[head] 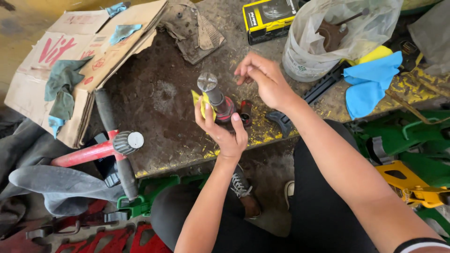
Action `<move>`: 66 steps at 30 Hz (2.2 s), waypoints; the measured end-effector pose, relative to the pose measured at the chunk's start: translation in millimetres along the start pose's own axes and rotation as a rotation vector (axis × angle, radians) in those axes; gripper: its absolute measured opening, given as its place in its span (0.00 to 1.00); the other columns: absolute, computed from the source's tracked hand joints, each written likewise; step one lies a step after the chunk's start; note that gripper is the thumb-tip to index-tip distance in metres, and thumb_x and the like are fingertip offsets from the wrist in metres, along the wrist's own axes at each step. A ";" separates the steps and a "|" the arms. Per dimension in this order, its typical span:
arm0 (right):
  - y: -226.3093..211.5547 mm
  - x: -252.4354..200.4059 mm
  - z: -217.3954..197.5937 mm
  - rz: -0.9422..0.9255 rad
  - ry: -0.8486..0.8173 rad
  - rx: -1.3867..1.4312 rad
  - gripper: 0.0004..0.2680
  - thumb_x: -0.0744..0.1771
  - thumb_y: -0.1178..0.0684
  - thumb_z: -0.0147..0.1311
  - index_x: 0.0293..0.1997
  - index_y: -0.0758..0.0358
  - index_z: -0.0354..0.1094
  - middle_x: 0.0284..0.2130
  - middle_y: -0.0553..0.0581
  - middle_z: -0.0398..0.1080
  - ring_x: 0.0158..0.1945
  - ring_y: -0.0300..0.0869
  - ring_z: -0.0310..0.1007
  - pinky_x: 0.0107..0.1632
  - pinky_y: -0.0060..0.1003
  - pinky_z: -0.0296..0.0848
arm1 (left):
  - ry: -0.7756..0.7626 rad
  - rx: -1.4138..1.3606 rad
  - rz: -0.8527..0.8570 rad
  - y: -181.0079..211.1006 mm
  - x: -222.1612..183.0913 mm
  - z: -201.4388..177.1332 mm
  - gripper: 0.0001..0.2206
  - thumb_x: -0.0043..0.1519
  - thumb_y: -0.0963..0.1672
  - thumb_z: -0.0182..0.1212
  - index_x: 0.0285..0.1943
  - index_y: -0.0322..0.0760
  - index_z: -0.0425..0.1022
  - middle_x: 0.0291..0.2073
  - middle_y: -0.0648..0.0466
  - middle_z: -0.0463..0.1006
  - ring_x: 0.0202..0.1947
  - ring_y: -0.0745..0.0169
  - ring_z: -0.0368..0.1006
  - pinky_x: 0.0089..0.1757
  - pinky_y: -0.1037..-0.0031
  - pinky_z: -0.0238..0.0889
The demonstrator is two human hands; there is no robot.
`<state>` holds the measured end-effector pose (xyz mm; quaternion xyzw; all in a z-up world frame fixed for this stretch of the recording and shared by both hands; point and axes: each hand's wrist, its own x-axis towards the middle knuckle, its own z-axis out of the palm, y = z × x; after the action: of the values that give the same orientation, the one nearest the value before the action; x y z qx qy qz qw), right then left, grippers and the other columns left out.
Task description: Clean and wipe grease from hydraulic jack and mechanical brackets using a yellow cloth on a repair bench.
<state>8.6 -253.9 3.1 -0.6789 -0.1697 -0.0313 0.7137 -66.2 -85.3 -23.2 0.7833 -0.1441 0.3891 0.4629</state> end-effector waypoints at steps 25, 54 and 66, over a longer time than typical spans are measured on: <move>-52.4 -9.9 5.9 -0.332 -0.106 -0.220 0.33 0.72 0.22 0.24 0.40 0.71 0.65 0.38 0.58 0.68 0.37 0.42 0.74 0.43 0.35 0.72 | -0.882 -0.707 -0.644 -42.2 56.1 -26.2 0.31 0.44 0.47 0.82 0.56 0.33 0.74 0.48 0.55 0.79 0.49 0.66 0.75 0.54 0.70 0.69; -44.1 -1.6 -6.2 -0.173 -0.115 -0.284 0.25 0.74 0.31 0.29 0.45 0.67 0.64 0.36 0.57 0.71 0.35 0.41 0.75 0.40 0.35 0.72 | -0.938 0.107 -0.892 -79.9 62.0 -60.7 0.23 0.76 0.48 0.49 0.44 0.18 0.80 0.34 0.37 0.78 0.35 0.58 0.68 0.38 0.61 0.62; -47.8 -2.2 2.6 -0.045 -0.129 -0.355 0.16 0.74 0.43 0.37 0.43 0.67 0.66 0.33 0.57 0.73 0.33 0.41 0.76 0.37 0.36 0.73 | -1.157 0.067 -0.872 -61.9 71.3 -69.5 0.11 0.66 0.39 0.55 0.47 0.24 0.82 0.29 0.48 0.80 0.30 0.68 0.69 0.34 0.70 0.64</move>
<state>-7.1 -255.3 48.4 -0.7909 -0.2218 -0.0331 0.5693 -16.3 15.3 10.6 0.8637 -0.0286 -0.3036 0.4014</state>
